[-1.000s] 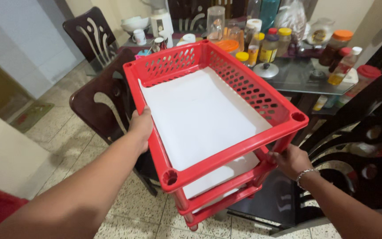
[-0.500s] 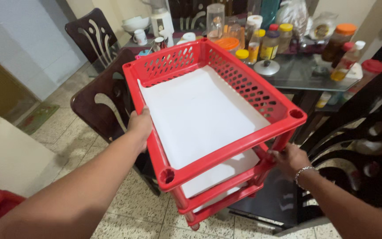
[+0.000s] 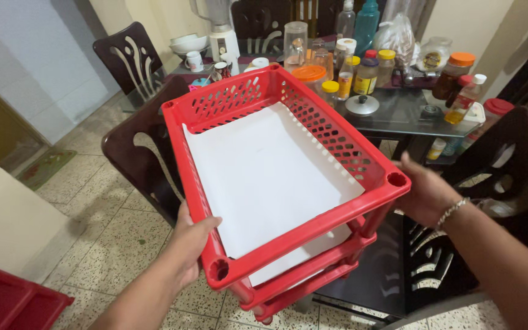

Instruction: The person assembles a red plastic three-tier storage rack by inserting vertical support poles into the corner holes of the basket trays. They stack the trays and secure the poles to form a stable unit.

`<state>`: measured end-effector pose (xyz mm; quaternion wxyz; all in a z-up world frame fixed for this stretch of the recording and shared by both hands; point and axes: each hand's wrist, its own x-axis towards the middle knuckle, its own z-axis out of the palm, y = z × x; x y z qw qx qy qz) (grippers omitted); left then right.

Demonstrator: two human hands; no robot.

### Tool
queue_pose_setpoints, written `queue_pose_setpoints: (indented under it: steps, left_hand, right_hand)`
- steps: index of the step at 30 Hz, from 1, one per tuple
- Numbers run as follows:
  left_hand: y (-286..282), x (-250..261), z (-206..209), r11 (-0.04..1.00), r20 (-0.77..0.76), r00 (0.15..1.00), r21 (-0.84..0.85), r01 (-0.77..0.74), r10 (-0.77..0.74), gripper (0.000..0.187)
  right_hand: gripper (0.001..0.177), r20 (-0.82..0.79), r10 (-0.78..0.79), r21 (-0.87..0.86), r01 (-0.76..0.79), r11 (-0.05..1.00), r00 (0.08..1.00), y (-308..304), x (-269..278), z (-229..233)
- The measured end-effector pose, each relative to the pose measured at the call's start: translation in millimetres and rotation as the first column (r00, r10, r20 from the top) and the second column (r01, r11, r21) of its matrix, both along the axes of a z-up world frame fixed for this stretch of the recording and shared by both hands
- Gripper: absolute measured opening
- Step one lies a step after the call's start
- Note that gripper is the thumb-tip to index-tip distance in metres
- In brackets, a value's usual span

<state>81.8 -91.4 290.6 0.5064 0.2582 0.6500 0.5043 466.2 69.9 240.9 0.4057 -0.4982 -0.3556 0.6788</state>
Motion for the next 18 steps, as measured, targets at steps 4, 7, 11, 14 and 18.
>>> queue_pose_setpoints:
  steps: [4,7,11,14,18]
  left_hand:
    - [7,-7,-3,1.000,0.029,0.999,0.006,0.017,-0.017,0.071]
    - [15,-19,-4,0.993,-0.020,0.998,0.102,0.066,-0.064,0.073]
    - [25,-46,0,0.994,-0.084,0.990,-0.004,0.110,-0.110,0.074]
    - [34,-73,2,0.983,-0.045,0.982,0.027,0.184,-0.182,0.074]
    - [44,-114,0,0.944,-0.024,0.945,0.039,0.328,-0.327,0.079]
  right_hand:
    - [0.029,0.056,0.073,0.090,-0.078,0.993,0.996,-7,-29,47]
    - [0.022,0.161,0.102,0.099,-0.119,0.988,0.982,-10,-25,42]
    - [0.018,0.073,0.052,0.105,-0.060,0.993,0.996,-21,-19,22]
    - [0.019,0.031,0.045,0.119,-0.049,0.992,0.998,-43,-25,28]
    - [0.020,0.042,-0.024,0.116,0.019,0.993,0.999,-95,-51,53]
